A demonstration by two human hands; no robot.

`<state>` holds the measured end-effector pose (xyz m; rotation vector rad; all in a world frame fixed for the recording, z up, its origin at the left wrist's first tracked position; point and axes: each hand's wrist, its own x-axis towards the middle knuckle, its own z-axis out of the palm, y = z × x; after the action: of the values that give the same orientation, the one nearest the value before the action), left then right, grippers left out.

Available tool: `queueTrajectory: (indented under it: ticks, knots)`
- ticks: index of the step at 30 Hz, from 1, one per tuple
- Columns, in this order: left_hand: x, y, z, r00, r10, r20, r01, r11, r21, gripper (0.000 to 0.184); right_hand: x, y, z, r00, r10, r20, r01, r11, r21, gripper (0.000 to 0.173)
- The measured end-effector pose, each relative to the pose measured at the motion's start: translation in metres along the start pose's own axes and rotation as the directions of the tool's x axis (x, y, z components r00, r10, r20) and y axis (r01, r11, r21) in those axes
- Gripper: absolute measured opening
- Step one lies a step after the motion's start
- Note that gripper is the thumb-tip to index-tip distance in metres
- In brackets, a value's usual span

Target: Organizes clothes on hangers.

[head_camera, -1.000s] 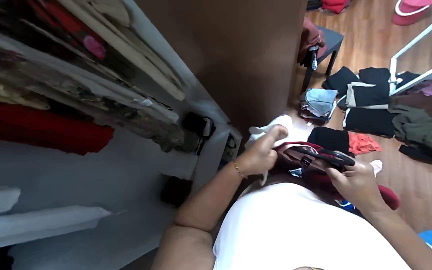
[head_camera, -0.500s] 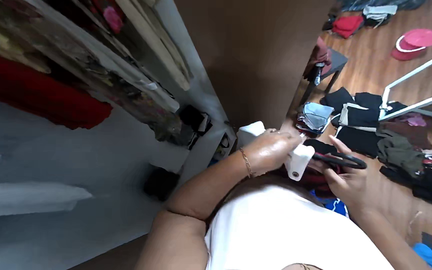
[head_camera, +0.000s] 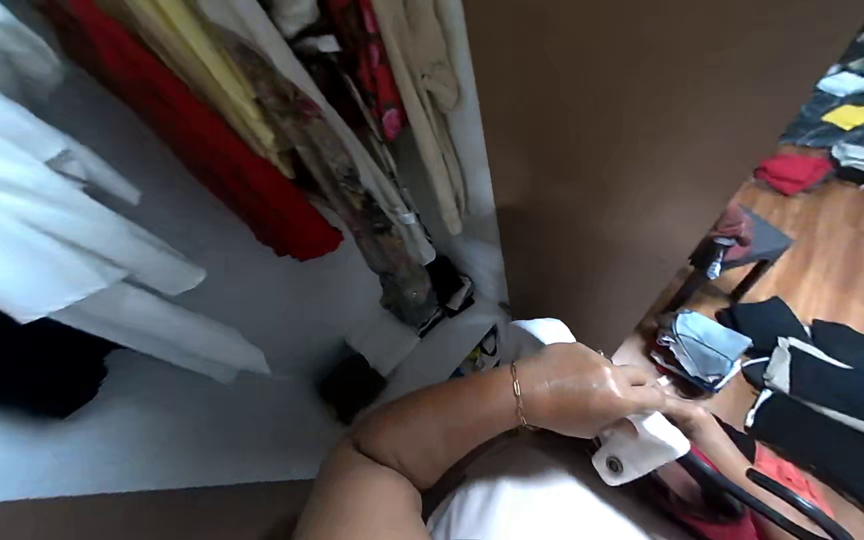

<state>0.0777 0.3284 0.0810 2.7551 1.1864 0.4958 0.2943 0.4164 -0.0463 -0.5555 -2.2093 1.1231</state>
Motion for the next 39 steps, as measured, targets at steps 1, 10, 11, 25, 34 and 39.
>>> queueTrajectory:
  ticks: [1,10,11,25,34,39]
  knots:
    - [-0.005,-0.001,-0.002,1.000,-0.031,0.003,0.031,0.999,0.017,0.024,0.004,0.011,0.008,0.997,-0.052,-0.064,0.048,0.997,-0.059,0.022]
    - [-0.052,0.004,-0.042,0.933,-0.312,-0.181,0.343,0.922,0.179,0.031,0.045,0.061,0.014,0.965,0.143,-0.219,-0.166,0.982,-0.091,0.020]
    - [-0.059,0.003,-0.046,0.912,-0.359,-0.197,0.393,0.904,0.170,0.030,0.048,0.065,0.007,0.965,0.135,-0.226,-0.157,0.984,-0.082,0.020]
    - [-0.098,-0.017,-0.048,0.751,-0.538,-0.383,0.650,0.702,0.289,0.036,0.078,0.036,-0.052,0.988,0.042,-0.151,-0.052,0.997,-0.060,0.011]
    - [-0.087,-0.028,-0.019,0.768,-0.531,-0.360,0.637,0.691,0.341,0.035,0.077,0.005,-0.050,0.927,0.106,-0.359,-0.149,0.984,-0.095,0.014]
    - [-0.078,-0.030,-0.003,0.753,-0.520,-0.403,0.640,0.722,0.264,0.034,0.069,-0.018,-0.017,0.938,0.045,-0.344,-0.067,0.996,-0.051,0.019]
